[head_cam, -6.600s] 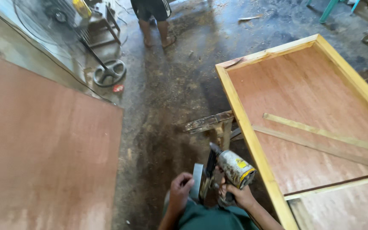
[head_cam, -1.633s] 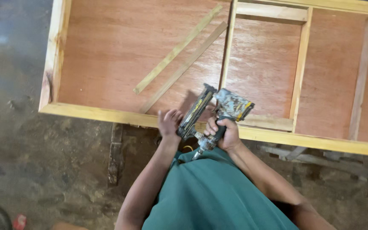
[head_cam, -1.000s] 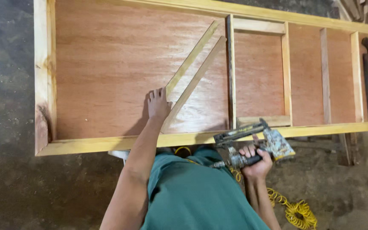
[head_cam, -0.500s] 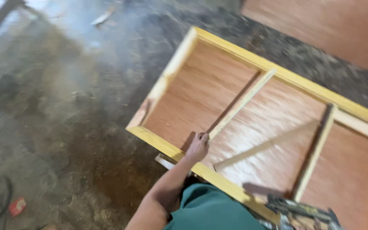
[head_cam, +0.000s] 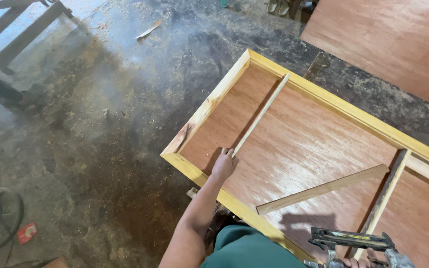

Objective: The person uses a pneumatic nail gun to fasten thin wooden strips onto a large plywood panel frame, positioning each strip by hand and driving nails along it. They reposition the panel, add strips across its face, and at one point handle a small metal piece near a grinding machine before resuming nailing.

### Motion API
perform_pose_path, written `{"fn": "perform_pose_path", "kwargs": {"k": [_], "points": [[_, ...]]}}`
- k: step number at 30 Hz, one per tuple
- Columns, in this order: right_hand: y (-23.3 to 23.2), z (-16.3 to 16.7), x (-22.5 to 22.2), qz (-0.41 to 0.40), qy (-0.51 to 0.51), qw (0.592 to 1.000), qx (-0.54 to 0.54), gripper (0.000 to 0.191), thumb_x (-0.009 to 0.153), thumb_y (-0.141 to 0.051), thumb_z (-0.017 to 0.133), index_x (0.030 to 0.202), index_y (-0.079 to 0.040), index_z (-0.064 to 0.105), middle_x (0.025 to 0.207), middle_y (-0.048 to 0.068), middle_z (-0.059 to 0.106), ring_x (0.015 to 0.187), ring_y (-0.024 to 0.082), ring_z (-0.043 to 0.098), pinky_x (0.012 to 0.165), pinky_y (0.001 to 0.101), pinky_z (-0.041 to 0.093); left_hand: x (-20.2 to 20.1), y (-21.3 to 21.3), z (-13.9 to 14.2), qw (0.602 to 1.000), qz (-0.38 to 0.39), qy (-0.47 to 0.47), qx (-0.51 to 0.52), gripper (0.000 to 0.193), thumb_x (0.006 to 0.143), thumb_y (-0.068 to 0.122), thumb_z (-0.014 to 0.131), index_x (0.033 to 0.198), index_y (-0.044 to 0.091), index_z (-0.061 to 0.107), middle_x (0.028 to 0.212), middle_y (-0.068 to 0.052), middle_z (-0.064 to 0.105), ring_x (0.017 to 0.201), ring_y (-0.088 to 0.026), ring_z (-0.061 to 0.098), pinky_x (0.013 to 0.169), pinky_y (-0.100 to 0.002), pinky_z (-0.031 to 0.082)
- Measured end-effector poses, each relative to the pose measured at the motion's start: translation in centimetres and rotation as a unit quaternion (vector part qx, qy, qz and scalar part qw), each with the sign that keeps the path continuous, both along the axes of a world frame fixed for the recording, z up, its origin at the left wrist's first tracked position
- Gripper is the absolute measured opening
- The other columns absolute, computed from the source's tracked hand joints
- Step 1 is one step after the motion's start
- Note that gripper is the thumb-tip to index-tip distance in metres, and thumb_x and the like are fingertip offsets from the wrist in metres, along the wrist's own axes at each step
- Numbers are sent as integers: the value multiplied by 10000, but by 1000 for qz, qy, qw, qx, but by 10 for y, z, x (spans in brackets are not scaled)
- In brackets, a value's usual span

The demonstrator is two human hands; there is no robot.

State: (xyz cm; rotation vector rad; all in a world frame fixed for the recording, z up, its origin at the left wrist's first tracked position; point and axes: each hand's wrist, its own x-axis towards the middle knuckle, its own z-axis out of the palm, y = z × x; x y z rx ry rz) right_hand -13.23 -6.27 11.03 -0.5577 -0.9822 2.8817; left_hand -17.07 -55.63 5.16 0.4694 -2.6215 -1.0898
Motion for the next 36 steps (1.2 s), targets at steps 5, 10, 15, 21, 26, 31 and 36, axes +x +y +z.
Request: {"fn": "perform_pose_path", "kwargs": {"k": [5,10,15,21,26,31,36], "points": [[-6,-10,0,5,-1,1000,-9,520,891,-207,534,1367,1,549,807,10,424,760,160,444,838,368,443,0,2,-10,999,7,-35,0,380,951,209,653,1267,0,626,1238,-261,598,1038,-444,644,861,-494,548],[4,-8,27,0,-3,1000,-19,501,887,-205,534,1344,-1,548,818,16,436,771,165,454,836,371,447,9,8,-25,1000,4,7,-23,294,925,170,664,1180,23,670,1167,-212,645,993,-410,664,870,-479,556],[15,-1,68,-24,-21,999,-37,483,882,-203,534,1321,-3,547,828,23,448,781,170,463,834,374,451,15,26,-34,992,20,-11,-125,335,870,191,706,1165,34,687,1063,-174,640,1003,-390,626,840,-489,531],[1,12,66,-31,-60,997,34,518,862,-212,531,1342,-21,566,806,11,411,773,147,413,832,349,416,14,26,-36,995,16,-16,-99,423,885,179,691,1286,46,662,1096,-198,628,1013,-393,614,838,-474,535],[5,20,64,-25,-63,998,6,214,891,-199,547,1019,-68,437,821,29,414,796,184,425,857,377,427,15,23,-42,997,9,-26,-72,391,885,150,667,1264,56,654,1195,-214,645,1028,-414,649,837,-484,557],[-1,28,63,-1,-60,998,9,439,854,-188,546,1265,-39,572,803,9,406,764,149,423,832,350,430,16,24,-47,996,-49,-69,-35,424,900,168,674,1309,59,636,1179,-217,663,1019,-414,674,859,-494,566],[-13,39,61,2,-54,998,25,504,863,-186,542,1338,-20,576,799,20,429,761,155,446,824,344,429,19,43,-49,992,-71,-92,-51,469,885,171,676,1337,58,621,1200,-212,658,1027,-403,670,844,-495,558]]}}
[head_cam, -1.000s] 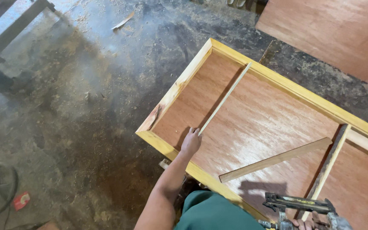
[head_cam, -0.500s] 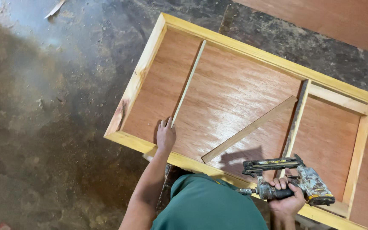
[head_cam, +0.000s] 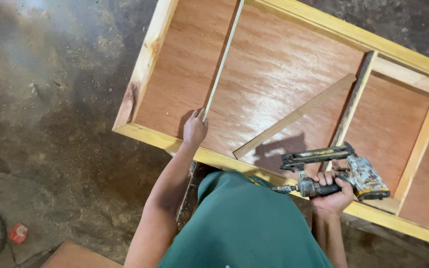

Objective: The person uses a pneumatic nail gun to fasten thin wooden strips onto a large plywood panel frame, positioning each strip by hand and driving nails along it. They reposition the panel, add strips across its face, and at one point handle a small metal piece near a grinding machine before resuming nailing.

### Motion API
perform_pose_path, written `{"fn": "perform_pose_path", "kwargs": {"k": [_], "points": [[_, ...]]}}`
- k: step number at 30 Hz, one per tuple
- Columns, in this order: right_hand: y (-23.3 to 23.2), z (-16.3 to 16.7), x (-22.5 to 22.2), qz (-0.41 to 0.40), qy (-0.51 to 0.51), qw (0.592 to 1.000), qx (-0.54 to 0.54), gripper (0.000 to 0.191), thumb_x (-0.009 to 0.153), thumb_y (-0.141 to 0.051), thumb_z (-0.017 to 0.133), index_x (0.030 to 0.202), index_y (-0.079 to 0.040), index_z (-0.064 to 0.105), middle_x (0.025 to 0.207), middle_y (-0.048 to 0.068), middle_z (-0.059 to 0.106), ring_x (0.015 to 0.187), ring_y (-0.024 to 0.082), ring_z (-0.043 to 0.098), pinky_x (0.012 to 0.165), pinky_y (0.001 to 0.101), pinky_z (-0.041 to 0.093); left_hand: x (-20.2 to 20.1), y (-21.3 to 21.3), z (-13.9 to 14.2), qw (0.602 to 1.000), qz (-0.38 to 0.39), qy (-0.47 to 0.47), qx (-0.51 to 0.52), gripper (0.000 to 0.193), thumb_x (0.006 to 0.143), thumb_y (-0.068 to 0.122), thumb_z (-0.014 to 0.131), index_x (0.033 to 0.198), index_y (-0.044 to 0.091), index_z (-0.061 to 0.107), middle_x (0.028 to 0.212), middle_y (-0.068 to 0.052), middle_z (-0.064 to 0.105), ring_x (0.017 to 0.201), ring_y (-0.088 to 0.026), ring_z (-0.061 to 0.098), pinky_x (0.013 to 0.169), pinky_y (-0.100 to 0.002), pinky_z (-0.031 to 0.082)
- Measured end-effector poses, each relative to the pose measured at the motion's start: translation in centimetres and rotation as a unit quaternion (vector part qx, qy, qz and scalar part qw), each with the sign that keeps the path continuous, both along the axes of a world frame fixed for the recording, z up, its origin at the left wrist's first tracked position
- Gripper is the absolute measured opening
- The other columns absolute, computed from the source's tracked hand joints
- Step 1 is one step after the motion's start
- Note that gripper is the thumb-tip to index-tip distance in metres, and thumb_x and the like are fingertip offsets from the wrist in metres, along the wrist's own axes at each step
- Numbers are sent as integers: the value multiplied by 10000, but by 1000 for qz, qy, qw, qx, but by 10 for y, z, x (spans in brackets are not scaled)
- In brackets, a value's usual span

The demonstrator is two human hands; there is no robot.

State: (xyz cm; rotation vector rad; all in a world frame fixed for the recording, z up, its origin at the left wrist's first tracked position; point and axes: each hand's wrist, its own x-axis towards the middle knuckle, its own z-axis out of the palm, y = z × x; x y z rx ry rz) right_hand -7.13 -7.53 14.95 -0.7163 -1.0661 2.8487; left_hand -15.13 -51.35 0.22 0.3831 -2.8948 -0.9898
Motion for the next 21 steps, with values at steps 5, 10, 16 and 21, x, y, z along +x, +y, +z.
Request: {"fn": "perform_pose_path", "kwargs": {"k": [5,10,16,21], "points": [[1,1,4,-14,-13,1000,-8,529,851,-177,539,1358,-31,578,777,21,440,750,156,449,827,351,436,-2,33,-1,999,-38,-6,-2,461,904,184,661,1341,42,621,1219,-191,666,1026,-376,679,841,-481,569],[2,-3,8,-28,-8,1000,-10,526,849,-179,531,1350,-30,585,771,16,427,739,153,434,818,357,431,-8,51,-7,999,-33,21,-7,446,896,167,660,1313,13,633,1267,-184,667,1028,-362,684,828,-469,578],[6,-8,17,-39,-13,998,-53,500,845,-185,534,1318,-30,578,769,19,407,725,161,430,786,354,425,-5,47,-10,997,-57,50,12,441,885,188,686,1292,23,645,1279,-201,673,1075,-391,679,883,-475,574],[12,-14,26,-38,-12,998,-51,477,851,-176,529,1307,-41,569,790,17,406,742,154,429,810,349,428,-5,40,2,999,-23,-43,22,559,862,276,743,1342,29,602,1233,-270,630,1074,-442,631,880,-507,536]]}}
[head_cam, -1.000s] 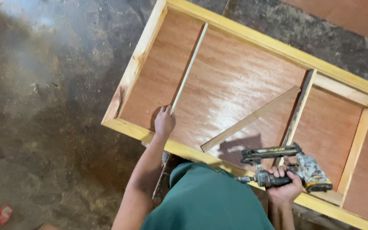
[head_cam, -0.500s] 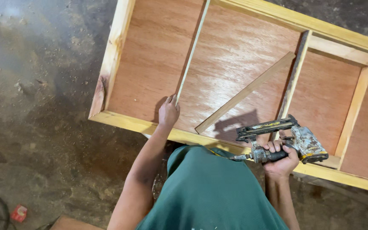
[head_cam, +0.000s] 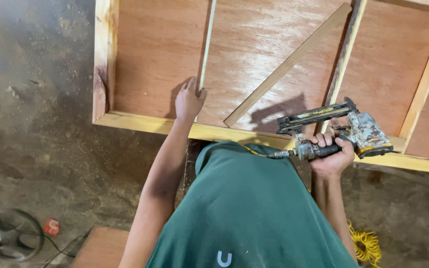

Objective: The person uses a pneumatic nail gun to fasten thin wooden strips onto a large plywood panel frame, positioning each strip by hand and driving nails along it. They reposition the panel, add strips across its face, and at one point handle a small metal piece near a grinding machine before resuming nailing.

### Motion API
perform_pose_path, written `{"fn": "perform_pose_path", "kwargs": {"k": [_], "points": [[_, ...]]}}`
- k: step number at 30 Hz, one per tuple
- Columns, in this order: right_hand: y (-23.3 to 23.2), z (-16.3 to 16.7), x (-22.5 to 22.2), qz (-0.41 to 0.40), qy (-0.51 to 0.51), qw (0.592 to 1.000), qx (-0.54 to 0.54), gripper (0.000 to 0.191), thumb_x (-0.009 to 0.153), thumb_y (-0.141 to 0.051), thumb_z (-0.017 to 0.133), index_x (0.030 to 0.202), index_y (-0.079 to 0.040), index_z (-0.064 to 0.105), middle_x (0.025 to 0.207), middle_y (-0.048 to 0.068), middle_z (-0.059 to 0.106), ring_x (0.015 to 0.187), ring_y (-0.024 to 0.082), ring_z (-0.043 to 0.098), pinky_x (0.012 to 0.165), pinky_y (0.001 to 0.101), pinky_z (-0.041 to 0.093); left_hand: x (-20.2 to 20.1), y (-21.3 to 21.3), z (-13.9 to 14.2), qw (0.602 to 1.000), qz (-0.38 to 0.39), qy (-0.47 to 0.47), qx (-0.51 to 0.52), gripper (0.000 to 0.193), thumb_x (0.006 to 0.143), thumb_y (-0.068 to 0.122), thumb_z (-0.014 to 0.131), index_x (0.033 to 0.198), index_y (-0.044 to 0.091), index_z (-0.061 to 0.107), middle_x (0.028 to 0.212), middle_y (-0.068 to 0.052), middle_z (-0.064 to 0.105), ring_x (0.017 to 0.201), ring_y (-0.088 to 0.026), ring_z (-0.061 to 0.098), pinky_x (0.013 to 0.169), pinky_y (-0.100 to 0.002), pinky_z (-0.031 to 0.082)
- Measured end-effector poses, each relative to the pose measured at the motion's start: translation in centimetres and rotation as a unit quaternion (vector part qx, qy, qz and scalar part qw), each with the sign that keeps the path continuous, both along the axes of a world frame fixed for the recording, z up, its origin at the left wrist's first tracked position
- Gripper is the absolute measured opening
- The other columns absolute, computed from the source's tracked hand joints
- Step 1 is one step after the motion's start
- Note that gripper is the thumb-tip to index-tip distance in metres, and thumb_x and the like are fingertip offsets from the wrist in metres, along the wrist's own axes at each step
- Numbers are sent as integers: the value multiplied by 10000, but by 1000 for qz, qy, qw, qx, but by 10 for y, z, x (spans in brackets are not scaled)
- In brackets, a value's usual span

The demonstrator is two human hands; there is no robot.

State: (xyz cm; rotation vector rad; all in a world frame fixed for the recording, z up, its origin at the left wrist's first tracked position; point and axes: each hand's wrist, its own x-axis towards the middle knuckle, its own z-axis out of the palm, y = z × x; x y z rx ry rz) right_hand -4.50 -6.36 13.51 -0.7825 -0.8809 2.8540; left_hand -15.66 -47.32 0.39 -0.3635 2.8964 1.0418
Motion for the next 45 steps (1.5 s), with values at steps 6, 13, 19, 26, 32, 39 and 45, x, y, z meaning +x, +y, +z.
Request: {"fn": "perform_pose_path", "kwargs": {"k": [6,13,19,26,32,39,45], "points": [[14,-9,11,-14,-9,1000,6,479,862,-184,527,1320,-46,550,795,27,421,743,162,432,817,352,433,1,53,-4,986,-108,122,-45,494,965,220,691,1418,55,586,1288,-218,625,1175,-405,592,990,-491,545],[32,-21,27,-66,-45,997,20,565,817,-195,530,1357,-37,576,736,22,420,719,182,438,784,367,439,-12,162,-22,965,-258,-40,-15,581,759,318,763,1221,34,556,1207,-221,620,1133,-412,596,845,-502,552],[41,-29,30,-81,-15,996,-21,578,826,-180,542,1383,-38,598,726,15,411,715,173,421,782,361,423,-15,148,-27,973,-225,-39,-26,333,890,269,682,1140,58,619,1072,-207,691,920,-424,700,774,-526,585],[50,-30,26,-82,-26,996,0,561,809,-188,531,1346,-36,579,733,27,421,723,182,440,796,379,434,-18,131,-18,969,-244,-24,22,347,906,395,714,1012,73,645,940,-212,722,834,-453,694,709,-557,563],[49,-24,18,-72,-15,997,8,562,798,-183,532,1336,-25,567,731,34,432,702,183,438,778,385,434,-14,136,-6,990,-136,-4,-36,278,958,344,647,1040,78,636,914,-207,723,768,-461,697,664,-579,553],[47,-21,16,-64,-15,998,14,548,798,-178,536,1325,-31,567,726,30,425,707,179,434,778,379,435,-19,158,-9,996,-82,-27,-36,224,937,277,640,970,58,668,908,-226,715,797,-451,702,705,-569,569],[48,-22,21,-76,-40,996,-3,551,816,-187,534,1348,-55,581,740,21,426,725,174,429,795,367,437,-23,187,-20,992,-117,-46,4,252,890,256,668,860,9,711,952,-241,720,845,-448,705,764,-547,580]]}}
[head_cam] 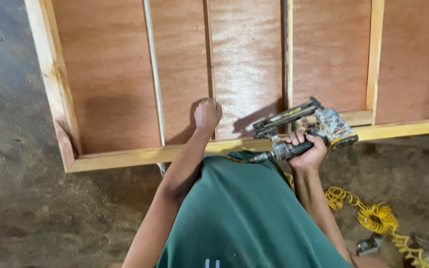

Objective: The person uses a pneumatic nail gun to fasten thin wooden strips onto a large plywood panel frame, positioning each strip by hand and driving nails along it. They reposition the panel, add strips across its face, and at one point handle a small metal piece near a grinding machine before resuming nailing.

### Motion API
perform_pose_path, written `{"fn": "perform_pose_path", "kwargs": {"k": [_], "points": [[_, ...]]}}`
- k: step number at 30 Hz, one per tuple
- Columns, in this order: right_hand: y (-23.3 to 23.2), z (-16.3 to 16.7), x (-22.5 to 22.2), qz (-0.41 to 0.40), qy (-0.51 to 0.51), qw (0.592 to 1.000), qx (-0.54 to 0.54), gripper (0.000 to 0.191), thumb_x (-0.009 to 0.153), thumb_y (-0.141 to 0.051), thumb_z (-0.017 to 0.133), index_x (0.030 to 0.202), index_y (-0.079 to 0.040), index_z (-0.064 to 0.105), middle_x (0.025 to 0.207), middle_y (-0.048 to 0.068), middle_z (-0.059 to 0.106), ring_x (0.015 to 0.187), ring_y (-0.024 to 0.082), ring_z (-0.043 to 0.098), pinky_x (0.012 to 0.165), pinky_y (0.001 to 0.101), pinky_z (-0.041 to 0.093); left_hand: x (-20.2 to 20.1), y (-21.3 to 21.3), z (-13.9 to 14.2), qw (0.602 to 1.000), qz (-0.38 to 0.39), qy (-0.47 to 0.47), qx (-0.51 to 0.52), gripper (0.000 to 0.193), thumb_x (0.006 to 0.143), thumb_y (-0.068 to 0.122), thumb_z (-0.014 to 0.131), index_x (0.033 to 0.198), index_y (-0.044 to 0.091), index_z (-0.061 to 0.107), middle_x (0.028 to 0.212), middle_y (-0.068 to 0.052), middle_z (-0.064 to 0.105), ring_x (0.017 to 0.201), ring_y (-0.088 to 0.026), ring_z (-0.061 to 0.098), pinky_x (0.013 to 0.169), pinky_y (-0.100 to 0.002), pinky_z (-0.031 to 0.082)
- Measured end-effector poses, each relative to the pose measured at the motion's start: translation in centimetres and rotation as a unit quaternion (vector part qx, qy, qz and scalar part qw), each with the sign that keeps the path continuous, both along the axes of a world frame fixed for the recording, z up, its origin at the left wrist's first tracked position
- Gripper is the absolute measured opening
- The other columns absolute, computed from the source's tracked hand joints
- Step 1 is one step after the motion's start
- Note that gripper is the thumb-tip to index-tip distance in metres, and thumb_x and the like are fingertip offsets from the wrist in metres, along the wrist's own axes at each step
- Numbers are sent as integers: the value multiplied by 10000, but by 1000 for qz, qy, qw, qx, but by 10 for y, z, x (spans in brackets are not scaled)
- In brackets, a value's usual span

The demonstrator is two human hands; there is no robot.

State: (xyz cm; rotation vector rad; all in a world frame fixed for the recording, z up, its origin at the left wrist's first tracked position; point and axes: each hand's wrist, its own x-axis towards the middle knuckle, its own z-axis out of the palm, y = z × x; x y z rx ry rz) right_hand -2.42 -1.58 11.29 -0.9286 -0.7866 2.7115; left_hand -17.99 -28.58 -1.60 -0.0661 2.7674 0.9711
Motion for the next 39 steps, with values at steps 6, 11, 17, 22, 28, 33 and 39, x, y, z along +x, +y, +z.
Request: {"fn": "perform_pose_path", "kwargs": {"k": [6,11,17,22,28,33,39], "points": [[4,0,9,7,-10,999,33,602,811,-202,524,1389,-47,587,736,26,422,714,181,432,784,378,447,4,6,-11,999,3,-47,2,257,852,256,703,889,3,726,953,-245,726,867,-443,709,786,-530,578],[28,30,-10,61,3,993,99,565,855,-208,539,1392,-37,575,728,39,431,694,192,435,763,403,456,7,6,-9,998,0,-64,6,274,871,266,703,917,-3,716,956,-243,726,868,-430,717,775,-514,588],[83,84,-50,216,-37,941,256,460,903,-143,571,1329,30,601,679,79,506,641,233,507,686,434,486,7,6,-5,999,23,-34,26,293,873,297,695,869,5,683,929,-225,728,826,-435,717,745,-535,585],[56,58,-58,302,-196,916,178,144,937,-86,640,1006,7,557,690,97,568,598,238,582,602,411,536,4,11,-4,998,46,-28,18,384,891,332,687,1086,34,542,894,-247,713,796,-465,701,694,-578,559],[-29,11,-31,523,-187,794,246,159,804,-25,678,938,-46,595,660,50,615,531,163,614,503,343,539,-7,13,-3,999,27,-6,25,536,845,357,719,1182,37,452,856,-260,704,766,-471,699,652,-571,567],[-65,11,-22,593,-177,721,313,106,853,-65,695,817,5,624,628,52,605,500,155,603,486,314,511,-7,14,-9,999,4,-50,4,445,888,362,684,1149,58,488,868,-239,714,779,-458,709,669,-555,577],[-81,19,-45,580,-228,736,264,108,857,-77,680,808,-24,599,590,50,564,454,156,560,429,324,478,-10,16,-18,999,-22,-17,-41,300,925,357,612,980,62,600,833,-213,724,754,-426,723,651,-536,584]]}}
